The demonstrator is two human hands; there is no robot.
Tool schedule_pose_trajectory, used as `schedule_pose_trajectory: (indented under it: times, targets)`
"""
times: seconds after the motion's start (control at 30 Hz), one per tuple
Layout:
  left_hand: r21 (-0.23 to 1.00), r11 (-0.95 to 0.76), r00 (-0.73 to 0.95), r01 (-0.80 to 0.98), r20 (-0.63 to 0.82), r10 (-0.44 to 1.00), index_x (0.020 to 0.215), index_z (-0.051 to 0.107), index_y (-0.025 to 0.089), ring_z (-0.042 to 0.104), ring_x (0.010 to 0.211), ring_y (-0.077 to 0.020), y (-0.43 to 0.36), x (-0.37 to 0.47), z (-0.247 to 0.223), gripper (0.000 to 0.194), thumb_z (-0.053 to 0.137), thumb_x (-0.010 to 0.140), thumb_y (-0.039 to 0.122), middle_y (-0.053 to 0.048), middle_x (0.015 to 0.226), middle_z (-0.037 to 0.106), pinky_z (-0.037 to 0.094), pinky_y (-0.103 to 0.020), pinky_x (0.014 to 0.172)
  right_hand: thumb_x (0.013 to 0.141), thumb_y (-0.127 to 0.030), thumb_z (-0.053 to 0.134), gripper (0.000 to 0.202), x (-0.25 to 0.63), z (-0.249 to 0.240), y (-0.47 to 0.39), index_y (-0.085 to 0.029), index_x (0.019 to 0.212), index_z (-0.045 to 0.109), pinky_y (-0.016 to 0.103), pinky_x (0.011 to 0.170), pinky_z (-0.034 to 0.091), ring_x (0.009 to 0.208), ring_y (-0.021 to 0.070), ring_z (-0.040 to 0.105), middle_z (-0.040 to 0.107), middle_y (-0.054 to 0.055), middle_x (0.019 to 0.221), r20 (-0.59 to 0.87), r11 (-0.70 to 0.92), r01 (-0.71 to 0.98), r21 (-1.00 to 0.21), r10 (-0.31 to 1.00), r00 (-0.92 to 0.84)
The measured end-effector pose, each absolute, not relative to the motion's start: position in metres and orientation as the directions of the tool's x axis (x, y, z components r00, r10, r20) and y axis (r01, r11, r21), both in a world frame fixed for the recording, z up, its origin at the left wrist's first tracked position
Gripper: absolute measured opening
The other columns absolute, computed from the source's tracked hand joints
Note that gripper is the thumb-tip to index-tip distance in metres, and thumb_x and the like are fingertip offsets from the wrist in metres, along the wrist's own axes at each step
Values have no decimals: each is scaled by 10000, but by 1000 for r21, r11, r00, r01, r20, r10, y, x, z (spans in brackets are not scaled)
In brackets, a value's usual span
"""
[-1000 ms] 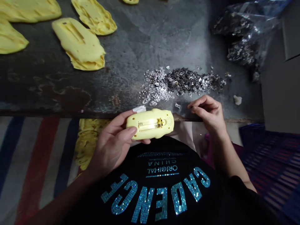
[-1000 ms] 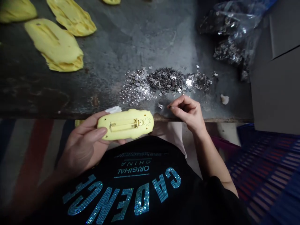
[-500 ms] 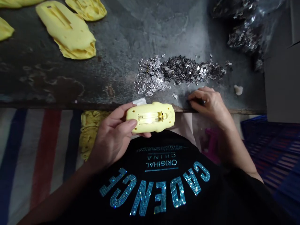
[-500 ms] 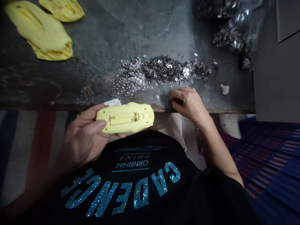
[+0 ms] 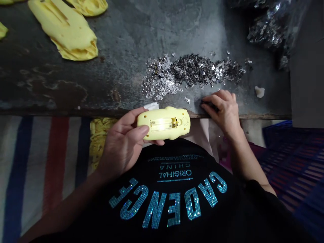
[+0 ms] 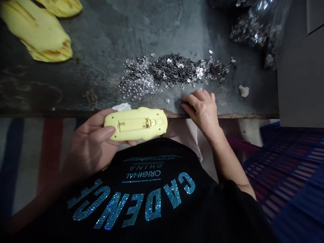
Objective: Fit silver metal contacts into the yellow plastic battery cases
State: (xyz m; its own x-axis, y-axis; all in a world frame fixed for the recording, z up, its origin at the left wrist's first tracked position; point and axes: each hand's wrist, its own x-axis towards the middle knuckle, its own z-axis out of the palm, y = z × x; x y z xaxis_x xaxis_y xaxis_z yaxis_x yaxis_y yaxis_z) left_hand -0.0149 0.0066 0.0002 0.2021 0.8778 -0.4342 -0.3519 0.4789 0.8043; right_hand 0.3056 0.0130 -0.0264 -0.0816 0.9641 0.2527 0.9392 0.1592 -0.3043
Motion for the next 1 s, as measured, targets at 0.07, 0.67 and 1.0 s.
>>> schedule_pose_trajectory:
  times: [0.07,0.67,1.0]
  targets:
    - [803,471,216,-365,-420,882,1261,829,196,836,795,-230,5,-15,-1,378,921,895,214,-36,1110,908,751,-311,600,1131,-366,691,156,302,-30,16,-289,1104,824,513,970,510,1068,323,713,806,70,1078,260,186,954,-236,958,-122]
    - [876,398,287,-272,-322,902,1402,754,263,886,851,-282,-8,-3,9,547,949,891,276,-66,1200,906,750,-383,785,992,-604,897,385,258,15,-11,-284,845,743,335,555,380,613,156,500,653,-27,727,-18,-6,263,-965,999,-43]
    - [878,412,325,-241,-327,887,1360,716,239,903,948,-302,-14,2,28,545,955,870,223,-39,1139,908,748,-401,877,917,-682,956,464,254,12,-3,-264,832,773,319,559,387,624,138,520,667,-30,722,-48,-19,287,-958,994,-94]
